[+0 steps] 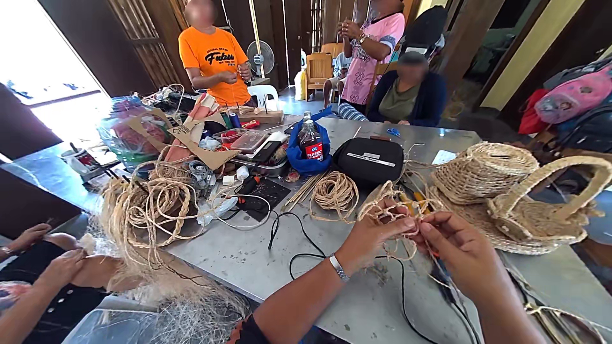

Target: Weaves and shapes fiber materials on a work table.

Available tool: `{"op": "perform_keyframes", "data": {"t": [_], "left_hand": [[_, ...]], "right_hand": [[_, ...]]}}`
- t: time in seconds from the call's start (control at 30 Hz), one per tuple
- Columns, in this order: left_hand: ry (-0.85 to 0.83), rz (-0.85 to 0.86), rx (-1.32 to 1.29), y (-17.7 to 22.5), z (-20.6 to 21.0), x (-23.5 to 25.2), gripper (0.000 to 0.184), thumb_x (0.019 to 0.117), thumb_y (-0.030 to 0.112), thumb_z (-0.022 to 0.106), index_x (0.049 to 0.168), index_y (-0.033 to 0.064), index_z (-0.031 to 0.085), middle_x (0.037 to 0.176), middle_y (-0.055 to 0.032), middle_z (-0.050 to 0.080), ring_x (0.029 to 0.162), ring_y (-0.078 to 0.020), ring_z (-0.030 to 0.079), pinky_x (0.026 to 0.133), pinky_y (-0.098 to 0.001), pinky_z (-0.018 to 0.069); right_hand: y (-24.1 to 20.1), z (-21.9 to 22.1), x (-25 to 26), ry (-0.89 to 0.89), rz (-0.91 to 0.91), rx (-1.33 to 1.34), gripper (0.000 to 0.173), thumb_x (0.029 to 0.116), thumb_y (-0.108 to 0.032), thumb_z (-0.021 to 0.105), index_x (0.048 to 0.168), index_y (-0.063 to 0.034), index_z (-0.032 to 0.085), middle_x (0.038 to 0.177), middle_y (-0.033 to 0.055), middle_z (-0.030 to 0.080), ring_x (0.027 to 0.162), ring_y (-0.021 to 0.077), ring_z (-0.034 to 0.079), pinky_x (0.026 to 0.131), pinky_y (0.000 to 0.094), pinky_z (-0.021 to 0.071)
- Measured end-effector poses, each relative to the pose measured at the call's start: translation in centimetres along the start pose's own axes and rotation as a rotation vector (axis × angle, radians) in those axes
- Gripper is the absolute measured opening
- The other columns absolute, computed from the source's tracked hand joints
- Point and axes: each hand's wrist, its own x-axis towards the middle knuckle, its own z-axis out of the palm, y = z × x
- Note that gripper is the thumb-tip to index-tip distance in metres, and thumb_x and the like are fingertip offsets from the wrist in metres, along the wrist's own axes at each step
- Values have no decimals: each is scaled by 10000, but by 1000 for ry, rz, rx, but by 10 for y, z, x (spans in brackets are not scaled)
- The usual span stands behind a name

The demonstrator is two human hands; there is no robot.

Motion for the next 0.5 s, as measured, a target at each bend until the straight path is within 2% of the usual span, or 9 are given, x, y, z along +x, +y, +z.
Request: {"op": "perform_keyframes", "data": {"t": [0.1,0.23,0.33,0.37,0.43,0.47,0.5], "left_hand": [[36,24,38,-2,-2,0,171,943,-52,638,1112,-28,615,984,-62,694,884,-132,693,852,-315,594],[45,35,106,-3,-2,1,138,948,-43,648,1082,-12,636,983,-41,705,866,-94,685,787,-265,590],[-10,10,198,-1,-2,2,172,977,23,636,1140,-30,616,1020,-71,700,883,-105,683,803,-276,586],[-69,-2,323,3,-5,3,270,981,74,644,1224,-31,592,1076,-83,684,935,-113,673,850,-290,575],[-209,-16,663,17,-16,4,630,948,186,714,1490,-4,454,1407,-136,580,1222,-174,596,1027,-361,508],[-233,27,840,26,-23,3,728,930,230,747,1536,11,409,1518,-151,490,1358,-219,512,1107,-417,461],[-188,107,1032,37,-30,2,756,918,282,767,1541,30,421,1556,-160,439,1419,-261,449,1146,-465,428]], "right_hand": [[0,1,-1,-13,11,-43,174,1034,-218,564,1113,-73,621,866,-44,664,641,21,616,556,158,534],[-1,4,-1,0,45,-70,246,983,-251,655,1151,-73,626,901,-65,689,654,-7,608,563,139,511],[-2,3,1,19,57,-129,250,980,-270,672,1132,-73,654,877,-78,692,661,-24,604,579,138,508],[-2,-1,1,32,39,-159,220,995,-265,653,1107,-76,652,870,-86,683,672,-33,604,598,142,517],[0,-14,-1,101,-21,-161,183,1006,-245,638,1099,-91,668,877,-92,684,676,-31,603,611,162,530],[1,-21,-1,135,-43,-134,173,1013,-240,633,1128,-114,667,908,-99,684,686,-25,595,624,171,526],[1,-27,0,165,-61,-104,165,1019,-230,626,1154,-141,660,938,-112,684,691,-28,586,629,168,515]]}}
